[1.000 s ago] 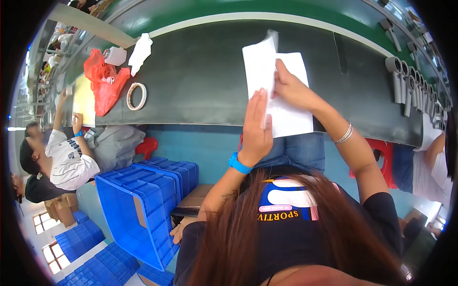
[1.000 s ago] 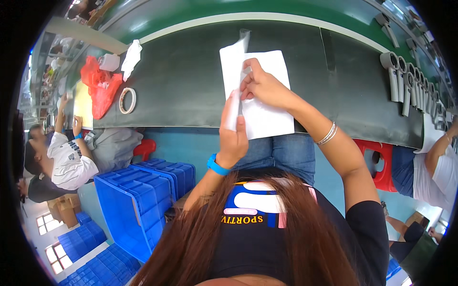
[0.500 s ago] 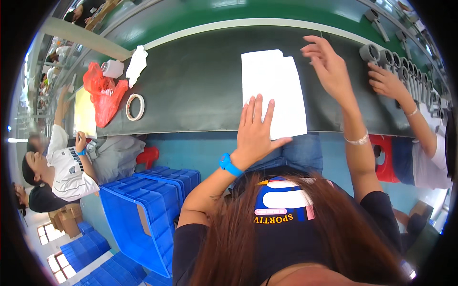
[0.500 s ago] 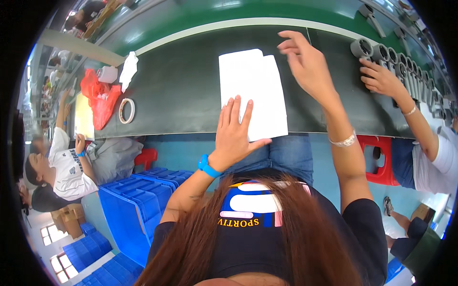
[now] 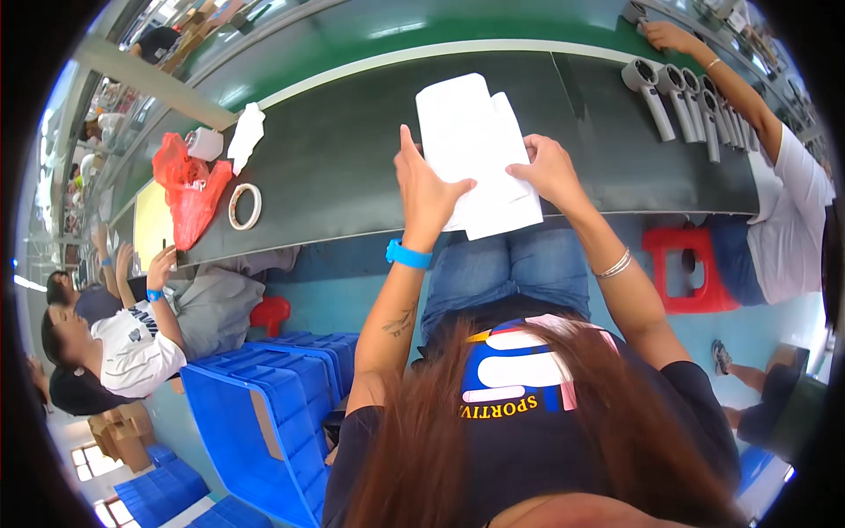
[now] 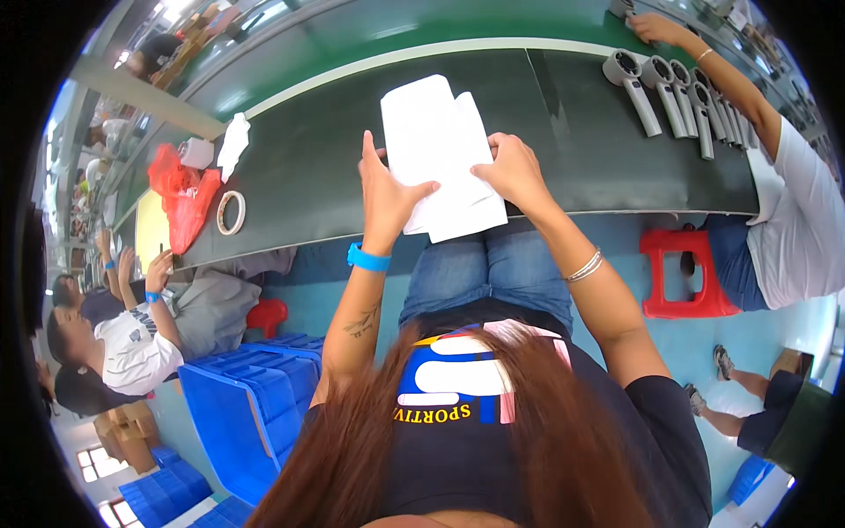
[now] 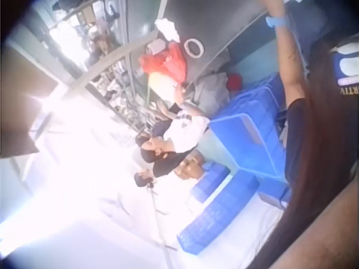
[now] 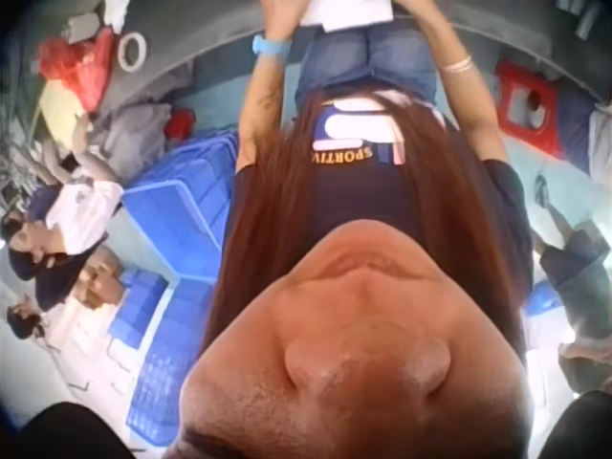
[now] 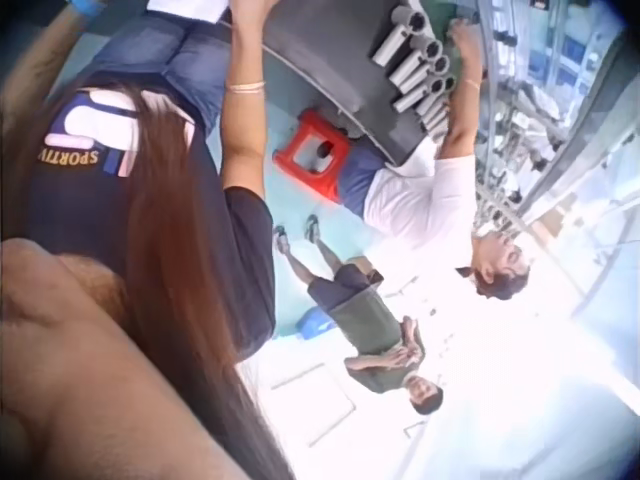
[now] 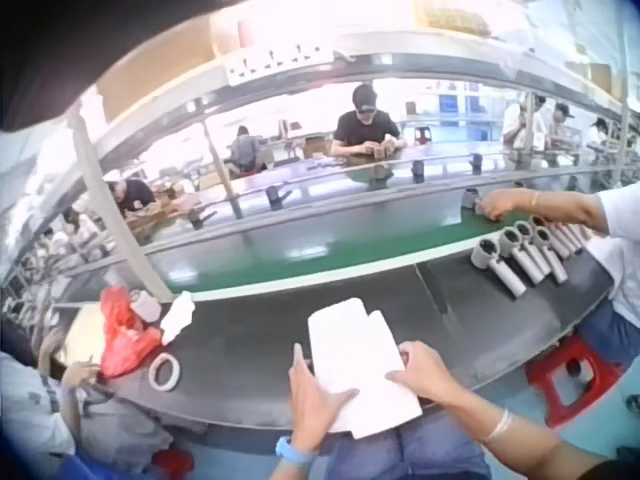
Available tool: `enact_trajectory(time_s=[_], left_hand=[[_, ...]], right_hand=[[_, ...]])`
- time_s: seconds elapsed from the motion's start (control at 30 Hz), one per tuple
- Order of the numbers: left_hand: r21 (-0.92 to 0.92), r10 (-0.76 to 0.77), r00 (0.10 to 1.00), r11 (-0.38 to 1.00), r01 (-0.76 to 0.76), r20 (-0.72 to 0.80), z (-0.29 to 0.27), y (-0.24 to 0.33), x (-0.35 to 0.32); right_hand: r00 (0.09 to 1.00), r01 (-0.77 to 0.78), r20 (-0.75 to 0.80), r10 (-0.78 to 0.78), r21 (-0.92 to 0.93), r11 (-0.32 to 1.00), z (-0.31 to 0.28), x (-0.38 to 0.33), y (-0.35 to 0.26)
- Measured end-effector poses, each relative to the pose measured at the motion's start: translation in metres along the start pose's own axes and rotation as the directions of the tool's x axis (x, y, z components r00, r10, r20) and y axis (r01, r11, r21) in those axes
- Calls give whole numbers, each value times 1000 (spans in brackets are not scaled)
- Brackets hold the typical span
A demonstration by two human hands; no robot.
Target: Applying adhesive pads to plastic components and packing them into a shipping box on an assembly line.
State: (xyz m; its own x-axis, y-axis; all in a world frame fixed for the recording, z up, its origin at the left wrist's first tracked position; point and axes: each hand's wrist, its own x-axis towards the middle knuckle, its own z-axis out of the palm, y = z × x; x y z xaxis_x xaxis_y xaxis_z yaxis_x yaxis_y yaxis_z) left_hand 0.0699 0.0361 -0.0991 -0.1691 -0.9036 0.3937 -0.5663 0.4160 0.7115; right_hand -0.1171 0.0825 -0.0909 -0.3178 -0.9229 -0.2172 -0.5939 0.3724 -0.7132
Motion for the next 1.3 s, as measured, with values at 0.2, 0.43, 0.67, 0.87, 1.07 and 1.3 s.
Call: enact_trajectory(time_s=[0.2, 0.43, 0.67, 0.87, 1.07, 1.3], left_hand=[[-821, -271, 830, 182, 542, 488, 23, -12, 25], [-861, -191, 840, -146, 488, 508, 43, 34, 65], [-809, -57, 828, -258, 528, 558, 40, 43, 95], [-711, 50, 741, -246, 658, 669, 30, 48, 124], [-628, 59, 661, -262, 733, 748, -10, 75, 176], [-736, -49, 769, -334, 589, 637, -30, 53, 242]], right_hand=[[960, 280, -147, -239, 494, 823, 1, 19, -3], [696, 659, -149, -702, -256, 707, -31, -8, -64], [926, 374, -129, -354, 422, 826, -103, 43, -61], [949, 102, 192, -249, 563, 820, -137, 83, -76], [942, 6, 269, -199, 580, 814, -171, 112, -111], [878, 38, 395, -270, 506, 862, -179, 142, -164]])
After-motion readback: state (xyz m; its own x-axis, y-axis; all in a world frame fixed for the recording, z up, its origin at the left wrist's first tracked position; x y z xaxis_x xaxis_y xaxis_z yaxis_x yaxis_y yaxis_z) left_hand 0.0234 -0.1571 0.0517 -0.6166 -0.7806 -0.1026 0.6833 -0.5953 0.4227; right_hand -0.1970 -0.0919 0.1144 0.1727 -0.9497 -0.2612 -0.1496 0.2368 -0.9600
